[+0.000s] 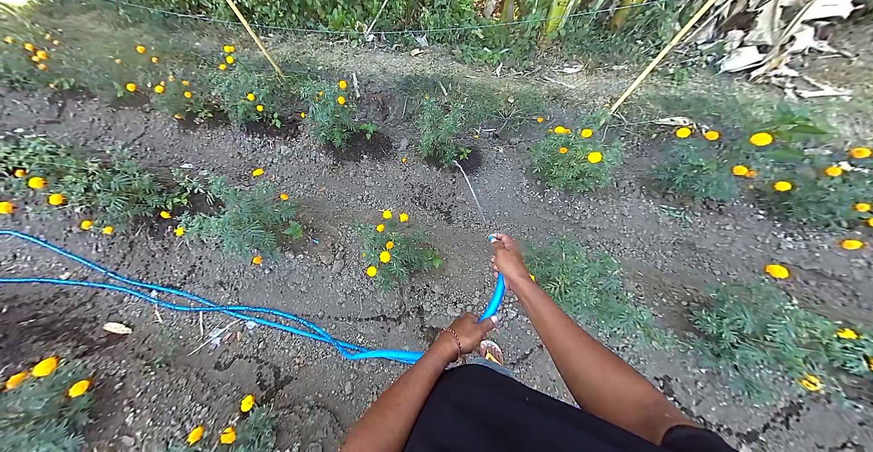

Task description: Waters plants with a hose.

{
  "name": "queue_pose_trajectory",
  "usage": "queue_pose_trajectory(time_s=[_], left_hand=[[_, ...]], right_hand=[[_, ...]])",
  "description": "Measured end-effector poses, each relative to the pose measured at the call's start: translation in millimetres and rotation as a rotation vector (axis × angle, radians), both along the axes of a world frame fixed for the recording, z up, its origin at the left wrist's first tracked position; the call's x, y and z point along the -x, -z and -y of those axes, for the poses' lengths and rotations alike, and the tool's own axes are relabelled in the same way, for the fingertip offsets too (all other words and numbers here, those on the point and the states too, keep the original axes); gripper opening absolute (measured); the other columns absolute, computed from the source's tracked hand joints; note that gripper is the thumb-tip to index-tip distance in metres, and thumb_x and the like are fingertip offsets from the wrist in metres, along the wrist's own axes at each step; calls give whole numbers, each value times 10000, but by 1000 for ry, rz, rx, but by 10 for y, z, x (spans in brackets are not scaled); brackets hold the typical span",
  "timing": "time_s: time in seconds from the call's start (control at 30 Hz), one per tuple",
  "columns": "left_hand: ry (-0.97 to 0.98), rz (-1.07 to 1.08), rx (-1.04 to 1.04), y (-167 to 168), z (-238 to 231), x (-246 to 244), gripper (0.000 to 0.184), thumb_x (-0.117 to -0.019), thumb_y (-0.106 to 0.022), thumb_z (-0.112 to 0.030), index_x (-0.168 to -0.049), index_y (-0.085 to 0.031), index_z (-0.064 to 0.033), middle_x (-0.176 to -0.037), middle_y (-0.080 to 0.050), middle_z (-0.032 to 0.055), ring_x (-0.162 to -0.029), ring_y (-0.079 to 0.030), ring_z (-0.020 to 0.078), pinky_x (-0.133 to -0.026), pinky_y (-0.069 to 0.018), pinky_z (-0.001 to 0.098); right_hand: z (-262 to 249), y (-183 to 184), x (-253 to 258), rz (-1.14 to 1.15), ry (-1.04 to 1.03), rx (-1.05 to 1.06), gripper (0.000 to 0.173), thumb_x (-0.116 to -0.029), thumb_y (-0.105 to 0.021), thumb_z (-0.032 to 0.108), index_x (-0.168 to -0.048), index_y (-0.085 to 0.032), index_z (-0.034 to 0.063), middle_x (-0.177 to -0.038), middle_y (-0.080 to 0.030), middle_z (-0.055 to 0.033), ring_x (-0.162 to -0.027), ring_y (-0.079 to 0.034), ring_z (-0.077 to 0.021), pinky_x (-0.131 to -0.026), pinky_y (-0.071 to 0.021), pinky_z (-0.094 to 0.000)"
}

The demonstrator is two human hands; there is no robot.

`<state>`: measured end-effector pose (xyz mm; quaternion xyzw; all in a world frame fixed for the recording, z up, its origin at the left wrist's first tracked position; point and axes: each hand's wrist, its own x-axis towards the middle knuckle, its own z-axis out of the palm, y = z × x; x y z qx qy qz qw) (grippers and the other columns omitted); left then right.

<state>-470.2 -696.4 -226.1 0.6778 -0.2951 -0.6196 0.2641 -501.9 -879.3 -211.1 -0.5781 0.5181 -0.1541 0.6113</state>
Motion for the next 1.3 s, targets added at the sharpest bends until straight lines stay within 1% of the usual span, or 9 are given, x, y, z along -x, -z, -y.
queue_pose_trajectory(time_s=[0.17,0.3,0.43,0.57,0.83,0.97,1.2,1.3], left_hand=[[-20,-4,-5,-3,-21,-20,502,-1097,-389,-497,-858,-543,-83,-618,-406,-21,-485,-373,107,-494,-346,283],[-26,3,-8,-59,-39,-32,504,-1098,-392,-490,-887,-558,-64,-635,-419,-11,-492,-386,112,-500,-361,287],[-31,2,-10,-49,-44,-33,505,-1097,-389,-498,-882,-552,-71,-636,-417,-10,-495,-389,113,-504,-366,289],[-30,1,-8,-28,-44,-29,498,-1101,-383,-486,-879,-545,-70,-636,-414,-11,-495,-387,112,-503,-362,287],[-37,-4,0,3,-90,-37,508,-1098,-389,-494,-853,-543,-76,-603,-407,-17,-473,-382,110,-487,-356,284],[-50,-13,-1,22,-113,-37,509,-1098,-388,-494,-855,-548,-76,-600,-415,-18,-463,-383,104,-476,-354,276],[-41,8,-14,41,-121,-35,522,-1094,-382,-514,-852,-544,-81,-603,-414,-19,-473,-390,110,-484,-358,286],[-38,6,-22,10,-119,-30,523,-1098,-374,-505,-868,-556,-72,-610,-411,-16,-483,-388,113,-495,-360,288]], right_hand=[[-17,0,-68,14,-23,-1,304,-1132,-378,236,-1367,-499,86,-764,-436,-26,-456,-366,-93,-420,-368,-255],[-27,-5,-95,17,-35,-23,299,-1132,-377,253,-1359,-496,100,-737,-426,-18,-449,-362,-95,-413,-365,-262],[-25,5,-98,18,-41,-23,301,-1132,-378,253,-1363,-499,101,-760,-438,-28,-454,-367,-99,-415,-365,-263],[-22,22,-106,8,-54,-17,293,-1133,-371,246,-1346,-506,96,-756,-437,-25,-455,-364,-95,-419,-362,-262],[-65,53,-142,-11,-83,-25,292,-1133,-376,252,-1348,-505,103,-739,-422,-18,-450,-356,-92,-415,-355,-256],[-87,65,-156,-15,-83,-27,292,-1131,-382,246,-1355,-505,103,-743,-425,-19,-451,-357,-93,-417,-354,-256],[-91,66,-151,-14,-84,-31,293,-1134,-366,248,-1350,-499,101,-736,-420,-14,-451,-361,-91,-417,-358,-254],[-107,41,-144,-12,-75,-44,304,-1135,-366,251,-1368,-492,102,-730,-416,-14,-447,-355,-92,-414,-360,-257]])
